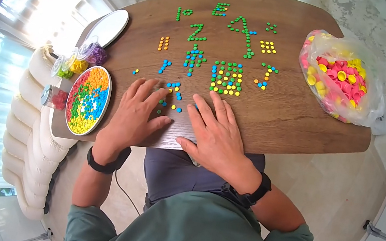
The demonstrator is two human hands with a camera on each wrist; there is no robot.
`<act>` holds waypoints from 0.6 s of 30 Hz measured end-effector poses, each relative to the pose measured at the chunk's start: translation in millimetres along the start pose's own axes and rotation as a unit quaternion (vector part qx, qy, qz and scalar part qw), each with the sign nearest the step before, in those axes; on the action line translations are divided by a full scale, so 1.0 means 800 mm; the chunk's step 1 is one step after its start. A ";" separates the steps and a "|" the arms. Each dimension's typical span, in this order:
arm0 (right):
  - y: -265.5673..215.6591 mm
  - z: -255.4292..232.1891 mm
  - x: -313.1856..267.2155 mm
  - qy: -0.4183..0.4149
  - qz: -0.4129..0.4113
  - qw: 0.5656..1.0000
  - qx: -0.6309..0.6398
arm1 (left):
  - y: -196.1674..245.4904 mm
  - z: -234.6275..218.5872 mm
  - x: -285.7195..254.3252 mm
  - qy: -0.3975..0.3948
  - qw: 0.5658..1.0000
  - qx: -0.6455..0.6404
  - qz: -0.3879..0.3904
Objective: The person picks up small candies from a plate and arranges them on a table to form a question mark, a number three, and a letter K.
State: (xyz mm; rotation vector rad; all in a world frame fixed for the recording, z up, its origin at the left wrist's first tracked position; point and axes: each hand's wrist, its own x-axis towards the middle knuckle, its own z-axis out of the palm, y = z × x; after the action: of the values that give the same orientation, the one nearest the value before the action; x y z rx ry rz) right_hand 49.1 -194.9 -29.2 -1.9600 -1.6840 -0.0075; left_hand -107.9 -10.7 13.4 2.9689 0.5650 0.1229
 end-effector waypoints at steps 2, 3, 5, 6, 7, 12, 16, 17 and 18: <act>0.000 0.000 0.000 -0.001 0.001 1.000 0.000 | -0.006 -0.001 0.001 0.012 1.000 0.009 -0.010; 0.000 0.001 0.000 0.001 0.000 1.000 0.000 | -0.008 -0.001 0.001 0.012 1.000 0.009 -0.010; 0.000 0.001 0.000 0.002 -0.002 1.000 -0.001 | -0.011 0.000 0.001 0.015 1.000 0.012 -0.014; 0.000 0.002 0.000 0.001 -0.002 1.000 0.000 | -0.010 -0.002 0.002 0.015 1.000 0.013 -0.014; 0.000 0.002 0.000 0.000 -0.001 1.000 -0.001 | -0.008 -0.004 0.003 0.014 1.000 0.007 -0.013; 0.001 0.001 0.000 0.002 -0.001 1.000 -0.002 | -0.007 0.000 0.010 0.018 1.000 -0.001 -0.001; 0.000 0.000 0.000 0.002 -0.002 1.000 -0.003 | -0.007 0.000 0.013 0.008 1.000 -0.011 0.003; 0.000 0.000 0.000 0.002 -0.001 1.000 -0.002 | -0.007 0.001 0.013 0.007 1.000 -0.010 0.002; 0.000 0.000 0.000 0.003 -0.001 1.000 -0.002 | -0.007 0.000 0.013 0.007 1.000 -0.010 0.002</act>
State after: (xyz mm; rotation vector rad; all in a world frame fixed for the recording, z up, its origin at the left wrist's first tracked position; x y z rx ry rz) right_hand 48.9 -195.2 -29.6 -1.9588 -1.6828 -0.0173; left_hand -99.9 -1.7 13.0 2.9526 0.5560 0.1482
